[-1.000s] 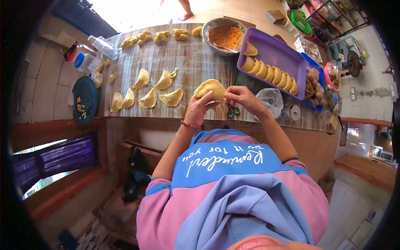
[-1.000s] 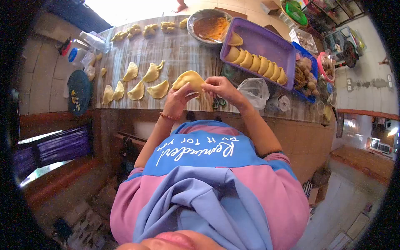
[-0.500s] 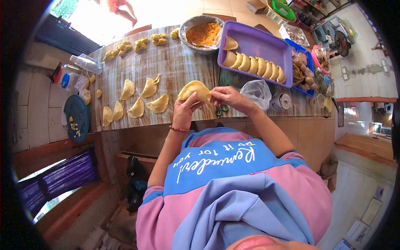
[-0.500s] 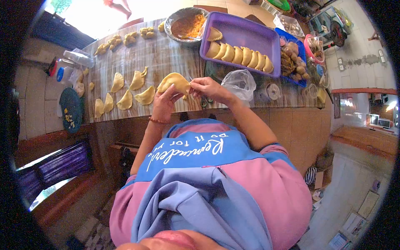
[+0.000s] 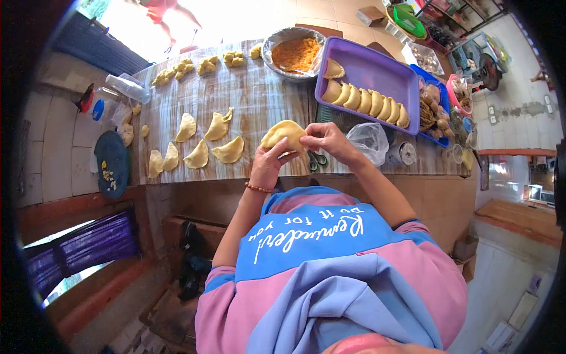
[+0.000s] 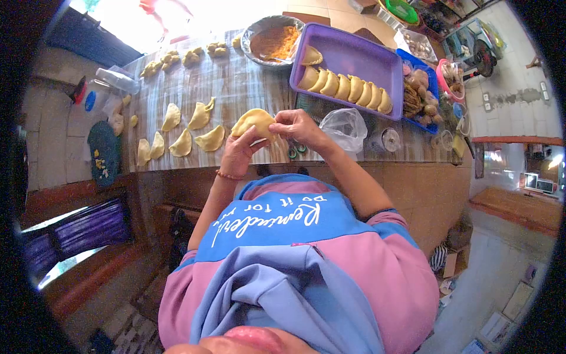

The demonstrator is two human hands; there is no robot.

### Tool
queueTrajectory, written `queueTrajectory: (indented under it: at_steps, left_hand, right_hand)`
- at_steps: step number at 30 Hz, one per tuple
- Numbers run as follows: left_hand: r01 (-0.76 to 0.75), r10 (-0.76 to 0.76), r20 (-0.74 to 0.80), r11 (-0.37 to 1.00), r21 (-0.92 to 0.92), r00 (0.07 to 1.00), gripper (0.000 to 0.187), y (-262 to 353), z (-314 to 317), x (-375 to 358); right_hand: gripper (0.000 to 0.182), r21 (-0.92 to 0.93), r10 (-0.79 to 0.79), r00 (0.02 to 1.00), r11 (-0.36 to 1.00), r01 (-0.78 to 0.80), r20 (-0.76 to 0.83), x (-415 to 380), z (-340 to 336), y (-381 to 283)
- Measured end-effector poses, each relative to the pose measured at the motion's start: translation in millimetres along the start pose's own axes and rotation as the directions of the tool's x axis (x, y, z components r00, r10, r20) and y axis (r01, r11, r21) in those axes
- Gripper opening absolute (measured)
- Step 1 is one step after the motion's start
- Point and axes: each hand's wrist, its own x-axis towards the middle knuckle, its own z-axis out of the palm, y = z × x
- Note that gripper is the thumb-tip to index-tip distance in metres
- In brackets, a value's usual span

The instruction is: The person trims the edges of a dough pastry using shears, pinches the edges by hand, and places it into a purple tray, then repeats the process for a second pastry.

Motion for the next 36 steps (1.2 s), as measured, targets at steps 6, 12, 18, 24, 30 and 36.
queueTrajectory:
  at_steps: [6,12,18,24,30,36]
  left_hand:
    - [-0.022,0.022,0.018,1.0,-0.004,1.0,0.027,9.2,4.0,2.7]
    - [-0.017,0.017,-0.029,1.0,0.006,0.999,0.026,2.5,-0.9,4.4]
    - [0.007,-0.006,-0.021,0.999,0.031,1.0,0.028,5.0,1.2,4.0]
    - [0.032,-0.032,-0.01,0.998,0.058,0.999,0.029,2.5,-2.7,5.4]
    - [0.041,-0.042,0.02,0.998,0.048,0.999,0.031,5.7,2.8,1.0]
    - [0.038,-0.04,0.031,0.998,0.04,0.999,0.03,3.4,3.0,2.0]
  right_hand:
    - [0.019,0.139,0.059,0.995,0.988,-0.069,0.076,5.4,-3.1,-12.6]
    - [0.021,0.032,0.026,1.0,0.999,-0.026,-0.001,7.2,-1.7,5.9]
    - [0.026,0.121,0.058,0.996,0.99,-0.067,0.074,2.1,-7.6,7.9]
    - [0.024,0.039,0.089,0.99,0.995,-0.094,0.113,4.0,-15.4,7.5]
    - [0.021,0.074,-0.008,0.998,0.997,0.003,0.055,7.8,-4.4,-2.1]
    - [0.022,0.075,0.003,1.0,0.997,-0.005,0.029,4.2,-7.7,-1.7]
